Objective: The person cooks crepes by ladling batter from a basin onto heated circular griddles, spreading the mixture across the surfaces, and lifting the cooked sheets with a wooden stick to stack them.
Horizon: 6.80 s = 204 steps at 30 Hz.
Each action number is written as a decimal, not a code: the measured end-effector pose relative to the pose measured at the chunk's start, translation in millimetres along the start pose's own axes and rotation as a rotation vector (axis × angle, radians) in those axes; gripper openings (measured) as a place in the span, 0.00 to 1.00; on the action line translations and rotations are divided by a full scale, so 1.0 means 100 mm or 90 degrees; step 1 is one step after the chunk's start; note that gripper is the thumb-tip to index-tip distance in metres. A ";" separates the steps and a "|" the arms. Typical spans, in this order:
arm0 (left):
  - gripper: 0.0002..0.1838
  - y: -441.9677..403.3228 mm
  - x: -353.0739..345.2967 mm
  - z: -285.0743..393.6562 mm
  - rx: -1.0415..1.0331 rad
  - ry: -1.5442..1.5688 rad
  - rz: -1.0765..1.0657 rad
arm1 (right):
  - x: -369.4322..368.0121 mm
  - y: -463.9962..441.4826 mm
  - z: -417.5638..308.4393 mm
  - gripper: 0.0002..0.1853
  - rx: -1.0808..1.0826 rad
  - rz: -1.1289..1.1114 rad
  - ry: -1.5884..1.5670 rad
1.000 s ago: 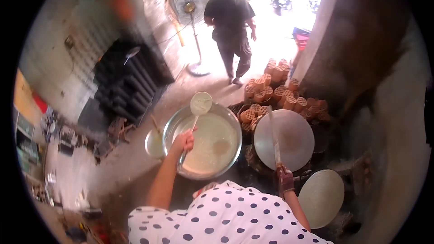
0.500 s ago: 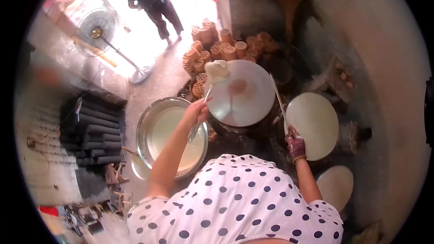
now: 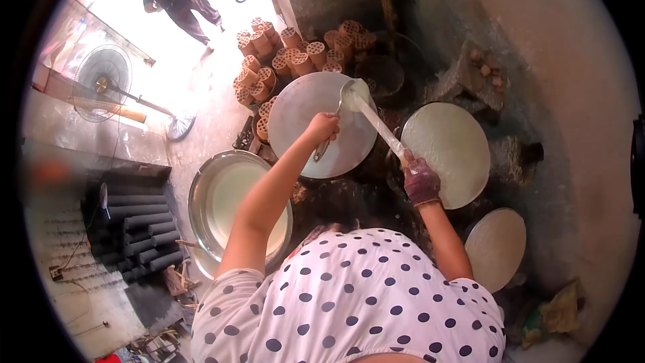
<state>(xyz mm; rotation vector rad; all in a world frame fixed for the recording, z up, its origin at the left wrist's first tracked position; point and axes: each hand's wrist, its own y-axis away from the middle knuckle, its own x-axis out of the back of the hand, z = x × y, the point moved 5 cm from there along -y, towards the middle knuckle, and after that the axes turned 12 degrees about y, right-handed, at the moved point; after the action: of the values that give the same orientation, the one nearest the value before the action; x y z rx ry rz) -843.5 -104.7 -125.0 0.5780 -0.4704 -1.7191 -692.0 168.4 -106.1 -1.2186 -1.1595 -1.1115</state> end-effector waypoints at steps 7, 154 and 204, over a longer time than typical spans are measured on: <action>0.13 -0.30 0.05 -0.24 -0.134 -0.199 0.036 | -0.12 0.22 -0.21 0.26 -0.082 0.137 -0.182; 0.23 3.52 1.00 -2.60 -0.176 0.566 0.357 | -1.17 0.22 -2.05 0.18 -0.082 -0.339 -0.525; 0.22 3.31 1.02 -2.23 -0.147 0.443 0.231 | -1.38 0.82 -0.69 0.15 -0.300 -0.389 -0.808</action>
<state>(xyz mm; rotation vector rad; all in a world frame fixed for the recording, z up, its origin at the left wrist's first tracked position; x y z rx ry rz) -469.2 -277.5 -118.3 0.8148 0.1175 -1.1118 -620.7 103.3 -251.7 -2.1413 -2.4275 -1.0311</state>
